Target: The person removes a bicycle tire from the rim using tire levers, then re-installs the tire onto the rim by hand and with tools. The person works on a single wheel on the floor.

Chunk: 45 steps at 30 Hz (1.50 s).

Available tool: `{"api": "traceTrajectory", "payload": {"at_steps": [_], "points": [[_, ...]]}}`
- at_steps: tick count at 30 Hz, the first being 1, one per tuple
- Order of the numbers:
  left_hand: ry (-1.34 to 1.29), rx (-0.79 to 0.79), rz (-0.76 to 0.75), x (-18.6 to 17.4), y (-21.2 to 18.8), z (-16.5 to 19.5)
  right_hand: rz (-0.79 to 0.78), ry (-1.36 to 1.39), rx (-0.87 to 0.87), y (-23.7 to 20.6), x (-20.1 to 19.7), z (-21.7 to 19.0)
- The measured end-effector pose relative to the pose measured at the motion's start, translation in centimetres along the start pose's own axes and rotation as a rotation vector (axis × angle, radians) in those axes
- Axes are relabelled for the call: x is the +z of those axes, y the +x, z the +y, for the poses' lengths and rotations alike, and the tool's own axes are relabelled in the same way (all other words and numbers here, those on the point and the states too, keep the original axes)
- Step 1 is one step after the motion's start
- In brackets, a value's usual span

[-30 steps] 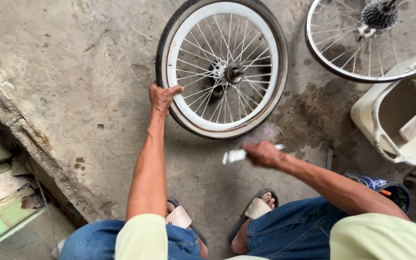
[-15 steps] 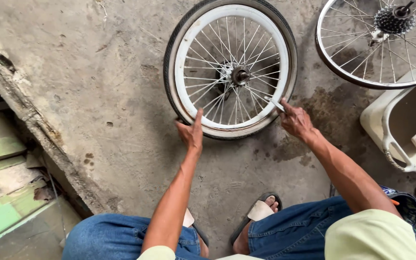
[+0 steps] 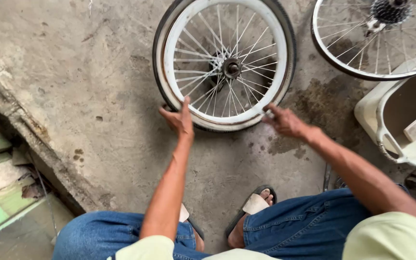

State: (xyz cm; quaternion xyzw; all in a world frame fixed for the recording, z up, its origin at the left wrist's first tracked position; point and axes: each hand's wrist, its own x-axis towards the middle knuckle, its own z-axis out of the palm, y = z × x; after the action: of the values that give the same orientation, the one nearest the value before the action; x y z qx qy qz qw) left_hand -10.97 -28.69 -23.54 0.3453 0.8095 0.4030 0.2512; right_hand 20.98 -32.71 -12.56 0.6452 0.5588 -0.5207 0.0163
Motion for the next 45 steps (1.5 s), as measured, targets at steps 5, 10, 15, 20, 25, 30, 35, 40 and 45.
{"api": "traceTrajectory", "payload": {"at_steps": [5,10,15,20,25,30,35,40,45], "points": [[-0.185,-0.439,-0.207,0.9,-6.6,-0.8,0.134,-0.589,-0.423,1.3,-3.0,-1.4],[-0.339,-0.513,-0.255,0.9,-6.3,0.8,0.024,-0.758,-0.243,2.5,-3.7,-4.4],[-0.214,-0.036,-0.179,-0.5,-2.6,1.6,0.162,-0.66,-0.327,1.5,-5.8,-5.2],[-0.183,-0.188,-0.333,-1.3,0.9,4.2,0.114,-0.783,-0.16,-1.5,-6.5,-5.6],[-0.066,-0.277,-0.45,-2.4,1.7,5.8,0.121,-0.787,-0.078,-5.1,-5.9,-8.8],[-0.007,-0.251,-0.491,-2.9,2.0,6.5,0.204,-0.817,-0.135,-9.8,-6.1,-13.6],[-0.034,-0.254,-0.525,-2.4,2.0,8.2,0.028,-0.963,0.166,-10.7,-7.2,-16.2],[0.03,-0.235,-0.557,-3.1,2.9,8.1,0.086,-0.928,0.109,-6.9,-5.8,-14.3],[-0.354,-0.411,-0.596,-3.2,4.7,7.1,0.085,-0.954,0.062,-2.2,-7.4,-11.5]]}}
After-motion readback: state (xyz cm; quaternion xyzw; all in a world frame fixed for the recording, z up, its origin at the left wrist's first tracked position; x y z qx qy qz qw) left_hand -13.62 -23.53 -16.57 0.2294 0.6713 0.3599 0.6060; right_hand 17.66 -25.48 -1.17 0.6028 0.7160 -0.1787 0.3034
